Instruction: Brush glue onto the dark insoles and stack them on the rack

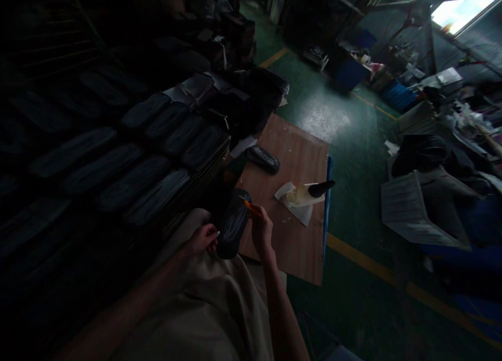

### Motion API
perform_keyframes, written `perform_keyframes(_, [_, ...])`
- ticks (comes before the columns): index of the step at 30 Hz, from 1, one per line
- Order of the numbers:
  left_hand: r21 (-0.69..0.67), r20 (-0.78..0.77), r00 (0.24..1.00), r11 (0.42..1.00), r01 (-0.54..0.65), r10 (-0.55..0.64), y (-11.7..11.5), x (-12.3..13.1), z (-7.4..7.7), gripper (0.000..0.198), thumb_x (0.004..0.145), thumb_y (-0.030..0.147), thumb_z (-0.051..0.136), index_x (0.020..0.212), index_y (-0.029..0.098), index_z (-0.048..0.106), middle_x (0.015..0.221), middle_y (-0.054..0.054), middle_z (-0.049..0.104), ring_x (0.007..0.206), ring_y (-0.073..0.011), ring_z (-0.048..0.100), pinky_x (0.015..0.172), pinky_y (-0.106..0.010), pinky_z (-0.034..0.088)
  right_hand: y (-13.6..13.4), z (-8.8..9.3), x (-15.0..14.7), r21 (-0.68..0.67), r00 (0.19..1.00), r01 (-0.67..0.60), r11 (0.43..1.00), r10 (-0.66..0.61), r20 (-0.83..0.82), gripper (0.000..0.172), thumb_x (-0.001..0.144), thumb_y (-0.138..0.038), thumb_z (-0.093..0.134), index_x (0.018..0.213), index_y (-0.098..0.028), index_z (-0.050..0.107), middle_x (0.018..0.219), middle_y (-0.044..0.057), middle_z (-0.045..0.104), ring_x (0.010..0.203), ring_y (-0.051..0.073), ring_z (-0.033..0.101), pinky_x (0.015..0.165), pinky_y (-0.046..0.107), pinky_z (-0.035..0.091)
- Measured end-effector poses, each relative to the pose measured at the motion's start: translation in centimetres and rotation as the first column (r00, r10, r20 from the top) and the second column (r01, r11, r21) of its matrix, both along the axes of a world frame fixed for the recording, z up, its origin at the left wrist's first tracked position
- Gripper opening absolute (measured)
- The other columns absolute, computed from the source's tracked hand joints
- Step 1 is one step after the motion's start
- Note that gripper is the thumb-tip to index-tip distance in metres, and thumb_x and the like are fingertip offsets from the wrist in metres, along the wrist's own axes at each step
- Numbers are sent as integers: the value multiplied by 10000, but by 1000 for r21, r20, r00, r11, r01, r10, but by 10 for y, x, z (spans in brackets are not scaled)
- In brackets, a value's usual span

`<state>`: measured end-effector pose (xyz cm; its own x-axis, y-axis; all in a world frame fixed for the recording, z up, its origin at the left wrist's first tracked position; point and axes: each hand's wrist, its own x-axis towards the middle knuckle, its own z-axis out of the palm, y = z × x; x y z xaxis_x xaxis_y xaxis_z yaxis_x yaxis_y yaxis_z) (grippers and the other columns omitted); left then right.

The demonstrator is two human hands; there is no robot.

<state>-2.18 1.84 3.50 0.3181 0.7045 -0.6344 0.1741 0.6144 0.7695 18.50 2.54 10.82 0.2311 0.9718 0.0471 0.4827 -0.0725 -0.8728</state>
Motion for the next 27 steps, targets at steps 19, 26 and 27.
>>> perform_keyframes(19, [-7,-10,1000,1000,-29,29,0,-2,19,142,822,267,594,783,177,492,525,60,554,401,-85,533,403,-181,406,1,14,7,-132,981,-184,974,174,-84,250,881,-285,447,1043,-191,613,821,27,687,697,157,667,641,258,520])
perform_keyframes(26, [33,7,1000,999,-9,8,-1,-4,12,181,790,305,619,770,181,490,533,50,566,422,-94,554,419,-184,421,-16,-1,-9,-139,973,-179,974,196,124,255,895,-270,428,1040,-232,635,978,38,701,775,163,669,714,278,521])
perform_keyframes(27, [47,11,1000,999,-9,9,-2,-5,9,178,786,305,619,768,180,495,536,48,567,426,-96,554,420,-186,424,-25,0,-12,-149,971,-187,971,206,124,258,904,-278,426,1042,-231,639,963,40,702,769,163,671,717,277,523])
